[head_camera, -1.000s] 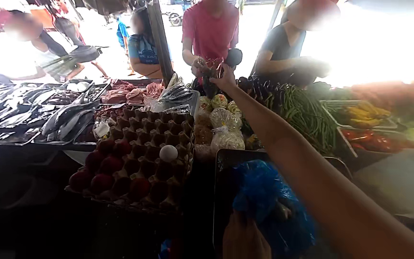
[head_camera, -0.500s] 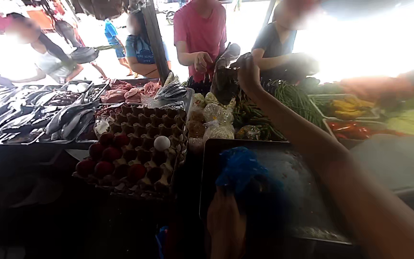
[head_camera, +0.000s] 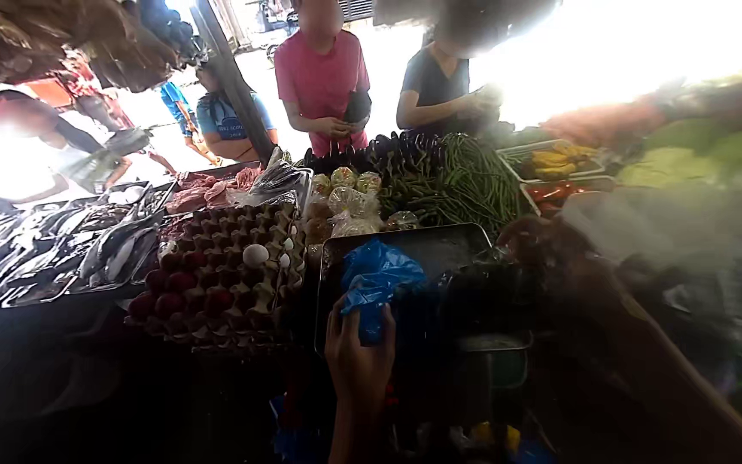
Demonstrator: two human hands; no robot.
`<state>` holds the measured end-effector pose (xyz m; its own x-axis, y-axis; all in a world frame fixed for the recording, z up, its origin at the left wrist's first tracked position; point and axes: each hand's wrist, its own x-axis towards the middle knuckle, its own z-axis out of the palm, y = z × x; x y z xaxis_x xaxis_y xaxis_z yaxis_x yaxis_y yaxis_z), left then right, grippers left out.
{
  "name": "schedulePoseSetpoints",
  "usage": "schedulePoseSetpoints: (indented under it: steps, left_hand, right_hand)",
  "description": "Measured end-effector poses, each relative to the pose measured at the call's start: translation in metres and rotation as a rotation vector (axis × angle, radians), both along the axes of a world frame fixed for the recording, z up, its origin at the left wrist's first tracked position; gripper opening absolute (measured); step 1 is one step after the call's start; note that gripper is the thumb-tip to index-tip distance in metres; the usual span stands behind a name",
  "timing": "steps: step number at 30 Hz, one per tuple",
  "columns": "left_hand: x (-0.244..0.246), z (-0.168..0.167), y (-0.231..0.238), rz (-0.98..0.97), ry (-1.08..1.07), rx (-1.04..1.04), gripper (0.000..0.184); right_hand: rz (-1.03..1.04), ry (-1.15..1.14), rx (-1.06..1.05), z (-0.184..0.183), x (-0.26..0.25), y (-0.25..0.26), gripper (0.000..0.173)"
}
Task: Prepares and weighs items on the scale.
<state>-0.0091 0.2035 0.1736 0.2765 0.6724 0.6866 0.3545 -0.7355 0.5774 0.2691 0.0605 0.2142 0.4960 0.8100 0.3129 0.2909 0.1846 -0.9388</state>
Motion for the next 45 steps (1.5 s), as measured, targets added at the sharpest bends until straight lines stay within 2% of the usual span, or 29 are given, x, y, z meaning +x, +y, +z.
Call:
schedulePoseSetpoints:
  steps: [1, 3, 4, 5, 10, 13, 15, 17, 19, 21, 22, 25, 27, 31, 33, 34, 35, 36, 37, 38, 39, 41, 43, 45]
  left_hand:
    - [0.001, 0.004, -0.002, -0.006, -0.030, 0.035, 0.026]
    - [0.001, 0.013, -0.003, -0.049, -0.081, 0.123, 0.011]
    - [0.001, 0.020, -0.002, -0.088, -0.082, 0.159, 0.010]
    - [0.001, 0.029, -0.001, -0.121, -0.062, 0.193, 0.011]
    - [0.004, 0.073, 0.005, -0.111, 0.256, 0.313, 0.017]
    - [0.004, 0.091, 0.008, -0.084, 0.423, 0.371, 0.024]
    - [0.001, 0.098, 0.007, -0.080, 0.473, 0.403, 0.026]
    - [-0.001, 0.097, 0.003, -0.100, 0.470, 0.408, 0.027]
    - [-0.002, 0.092, -0.001, -0.154, 0.439, 0.397, 0.024]
    - [-0.004, 0.089, -0.008, -0.237, 0.440, 0.404, 0.035]
    - [-0.006, 0.090, -0.011, -0.271, 0.479, 0.421, 0.037]
    - [-0.005, 0.087, -0.020, -0.271, 0.640, 0.501, 0.027]
    - [0.003, 0.081, -0.019, -0.224, 0.688, 0.533, 0.025]
    - [0.008, 0.080, -0.006, 0.003, 0.563, 0.619, 0.018]
    - [0.011, 0.076, -0.012, -0.082, 0.496, 0.540, 0.013]
    - [0.016, 0.073, -0.021, -0.191, 0.480, 0.511, 0.012]
    - [0.022, 0.070, -0.032, -0.309, 0.475, 0.509, 0.013]
    - [0.028, 0.067, -0.041, -0.394, 0.464, 0.542, 0.016]
    - [0.032, 0.066, -0.048, -0.425, 0.433, 0.582, 0.020]
    - [0.032, 0.066, -0.051, -0.422, 0.383, 0.576, 0.024]
    - [0.027, 0.068, -0.053, -0.390, 0.322, 0.518, 0.027]
    - [0.007, 0.073, -0.047, -0.244, 0.183, 0.366, 0.025]
    - [-0.016, 0.077, -0.031, -0.029, 0.090, 0.309, 0.031]
    - [-0.038, 0.077, -0.013, 0.161, 0.101, 0.341, 0.029]
  right_hand:
    - [-0.022, -0.150, -0.118, -0.004, 0.001, -0.015, 0.043]
    - [-0.118, -0.529, -0.434, -0.004, -0.009, -0.036, 0.082]
    - [-0.129, -0.665, -0.576, -0.007, -0.015, -0.040, 0.094]
    - [-0.114, -0.749, -0.650, -0.014, -0.020, -0.042, 0.096]
    - [0.103, -0.893, -0.626, -0.047, -0.033, -0.036, 0.117]
    - [0.165, -0.870, -0.515, -0.051, -0.043, -0.038, 0.099]
    - [0.205, -0.750, -0.396, -0.047, -0.040, -0.046, 0.083]
    - [0.256, -0.577, -0.190, -0.042, -0.037, -0.057, 0.074]
    - [0.435, -0.314, 0.024, -0.035, -0.039, -0.058, 0.073]
    - [0.559, -0.095, 0.102, -0.032, -0.054, -0.047, 0.071]
    - [0.523, -0.073, 0.110, -0.036, -0.063, -0.037, 0.068]
    - [0.126, -0.256, 0.070, -0.047, -0.084, 0.001, 0.055]
    - [-0.073, -0.382, -0.014, -0.036, -0.096, 0.024, 0.048]
    - [-0.209, -0.389, -0.165, 0.000, -0.093, 0.041, 0.038]
    - [-0.309, -0.345, -0.123, 0.007, -0.103, 0.048, 0.042]
    - [-0.318, -0.294, -0.060, 0.006, -0.112, 0.053, 0.039]
    - [-0.265, -0.198, -0.018, 0.006, -0.122, 0.055, 0.029]
    - [-0.153, -0.044, -0.050, 0.012, -0.131, 0.054, 0.027]
    - [-0.043, 0.122, -0.141, 0.035, -0.138, 0.049, 0.031]
    - [0.032, 0.252, -0.317, 0.070, -0.140, 0.049, 0.028]
    - [0.114, 0.258, -0.499, 0.087, -0.138, 0.057, 0.027]
    - [0.175, -0.137, -0.301, 0.020, -0.133, 0.075, 0.027]
    - [0.223, -0.408, -0.384, -0.012, -0.126, 0.079, 0.052]
    - [0.324, -0.530, -0.624, 0.002, -0.128, 0.061, 0.070]
